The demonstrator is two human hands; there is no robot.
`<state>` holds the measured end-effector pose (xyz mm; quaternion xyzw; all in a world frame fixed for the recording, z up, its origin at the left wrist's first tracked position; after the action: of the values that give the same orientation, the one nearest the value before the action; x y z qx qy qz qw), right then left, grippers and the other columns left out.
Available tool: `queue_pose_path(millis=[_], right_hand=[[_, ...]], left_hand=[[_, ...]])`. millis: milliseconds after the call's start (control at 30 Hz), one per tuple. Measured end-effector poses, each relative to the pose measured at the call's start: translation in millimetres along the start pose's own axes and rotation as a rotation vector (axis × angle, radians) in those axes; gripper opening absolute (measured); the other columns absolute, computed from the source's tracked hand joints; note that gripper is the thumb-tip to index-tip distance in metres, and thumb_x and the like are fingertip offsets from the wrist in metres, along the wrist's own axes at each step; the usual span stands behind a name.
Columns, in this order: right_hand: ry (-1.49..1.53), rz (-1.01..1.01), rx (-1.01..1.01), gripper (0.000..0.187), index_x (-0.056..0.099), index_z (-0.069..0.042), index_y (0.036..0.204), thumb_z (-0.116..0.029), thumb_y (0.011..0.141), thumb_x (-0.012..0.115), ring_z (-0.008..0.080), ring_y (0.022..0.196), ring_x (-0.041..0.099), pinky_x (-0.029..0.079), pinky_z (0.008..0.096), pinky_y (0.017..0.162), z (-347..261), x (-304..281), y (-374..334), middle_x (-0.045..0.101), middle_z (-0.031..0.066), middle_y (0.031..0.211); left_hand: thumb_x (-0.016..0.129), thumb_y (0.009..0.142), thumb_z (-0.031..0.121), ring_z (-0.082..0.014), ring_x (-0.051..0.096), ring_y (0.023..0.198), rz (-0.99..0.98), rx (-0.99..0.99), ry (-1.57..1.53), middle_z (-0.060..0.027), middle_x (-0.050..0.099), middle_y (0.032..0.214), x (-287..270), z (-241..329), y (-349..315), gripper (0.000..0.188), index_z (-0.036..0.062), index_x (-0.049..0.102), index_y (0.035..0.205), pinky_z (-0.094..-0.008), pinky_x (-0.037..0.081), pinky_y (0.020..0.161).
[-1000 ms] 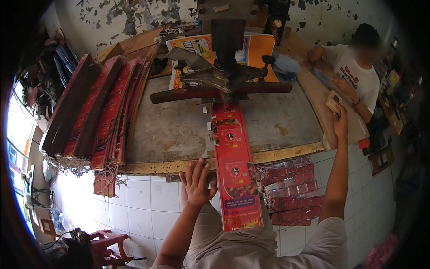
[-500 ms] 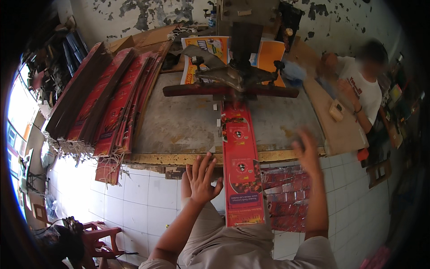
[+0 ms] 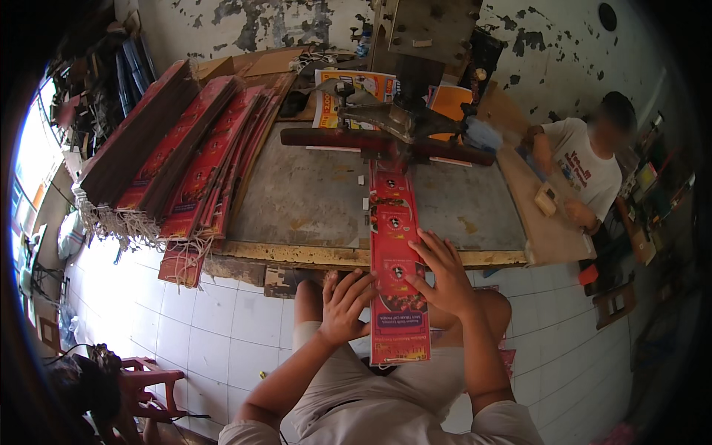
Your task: The person picks up red printed packaging strips and places them one at a time under a manual press to apply a stamp, using a wooden block to guide the pressure.
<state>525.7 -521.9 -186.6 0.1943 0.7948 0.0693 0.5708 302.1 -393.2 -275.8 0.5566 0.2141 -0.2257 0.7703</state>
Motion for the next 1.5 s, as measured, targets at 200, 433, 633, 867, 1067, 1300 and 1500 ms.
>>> queue_pose_path(millis=[200, 433, 633, 867, 1067, 1300, 1500], right_hand=[[-0.048, 0.002, -0.009, 0.071, 0.056, -0.008, 0.160, -0.050, 0.105, 0.072, 0.0388, 0.162, 0.039, 0.028, 0.0592, 0.131, 34, 5, 46, 0.046, 0.0196, 0.172], [-0.054, 0.001, -0.033, 0.073, 0.054, -0.010, 0.163, -0.052, 0.105, 0.070, 0.0377, 0.162, 0.039, 0.029, 0.0575, 0.131, 64, 16, 92, 0.044, 0.0197, 0.174], [-0.042, 0.047, -0.041, 0.072, 0.058, -0.008, 0.159, -0.052, 0.104, 0.072, 0.0380, 0.161, 0.041, 0.030, 0.0554, 0.132, 67, 19, 84, 0.046, 0.0211, 0.172], [-0.016, 0.054, -0.022, 0.073, 0.058, -0.005, 0.158, -0.052, 0.104, 0.073, 0.0380, 0.160, 0.043, 0.032, 0.0544, 0.131, 53, 14, 75, 0.048, 0.0223, 0.170], [-0.024, 0.089, -0.042, 0.076, 0.058, 0.000, 0.156, -0.052, 0.102, 0.075, 0.0378, 0.159, 0.045, 0.034, 0.0527, 0.130, 59, 19, 81, 0.051, 0.0229, 0.168], [-0.024, 0.091, -0.037, 0.077, 0.058, 0.001, 0.156, -0.050, 0.101, 0.077, 0.0376, 0.158, 0.046, 0.036, 0.0508, 0.129, 61, 19, 81, 0.053, 0.0229, 0.166], [-0.010, 0.088, -0.017, 0.076, 0.059, 0.000, 0.155, -0.050, 0.101, 0.078, 0.0370, 0.159, 0.046, 0.035, 0.0504, 0.130, 57, 16, 82, 0.053, 0.0221, 0.167]], left_hand=[[0.077, 0.093, 0.042, -0.0298, 0.046, 0.158, -0.173, -0.102, 0.118, -0.0039, 0.057, 0.165, -3, -11, 46, 0.062, 0.0128, 0.065, 0.146, -0.0579, 0.019, 0.133], [0.077, 0.091, 0.040, -0.0312, 0.045, 0.158, -0.280, -0.052, 0.164, -0.0047, 0.052, 0.170, 4, -24, 73, 0.079, 0.0119, 0.053, 0.161, -0.0597, 0.024, 0.132], [0.076, 0.092, 0.038, -0.0306, 0.050, 0.154, -0.245, -0.091, 0.159, -0.0049, 0.054, 0.168, 7, -16, 74, 0.073, 0.0129, 0.057, 0.158, -0.0588, 0.031, 0.128], [0.065, 0.098, 0.014, -0.0292, 0.053, 0.153, -0.222, -0.106, 0.126, -0.0037, 0.058, 0.166, 3, -17, 72, 0.058, 0.0143, 0.061, 0.155, -0.0552, 0.033, 0.126], [0.065, 0.096, 0.015, -0.0289, 0.053, 0.152, -0.230, -0.115, 0.171, -0.0041, 0.058, 0.166, 4, -17, 75, 0.059, 0.0133, 0.060, 0.155, -0.0534, 0.034, 0.125], [0.066, 0.096, 0.020, -0.0279, 0.052, 0.153, -0.246, -0.103, 0.208, -0.0032, 0.057, 0.167, 6, -20, 74, 0.063, 0.0137, 0.058, 0.158, -0.0521, 0.034, 0.124], [0.060, 0.095, 0.008, -0.0281, 0.054, 0.151, -0.229, -0.135, 0.166, -0.0053, 0.059, 0.165, 4, -15, 79, 0.060, 0.0111, 0.062, 0.154, -0.0504, 0.033, 0.124]])
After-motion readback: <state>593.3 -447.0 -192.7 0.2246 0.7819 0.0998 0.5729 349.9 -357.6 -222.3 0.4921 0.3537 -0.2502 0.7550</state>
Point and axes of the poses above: each hand's wrist, its own y-axis towards the middle knuckle, its own x-axis out of the palm, z = x × y, the point moved 2 cm from there along y, towards the middle knuckle
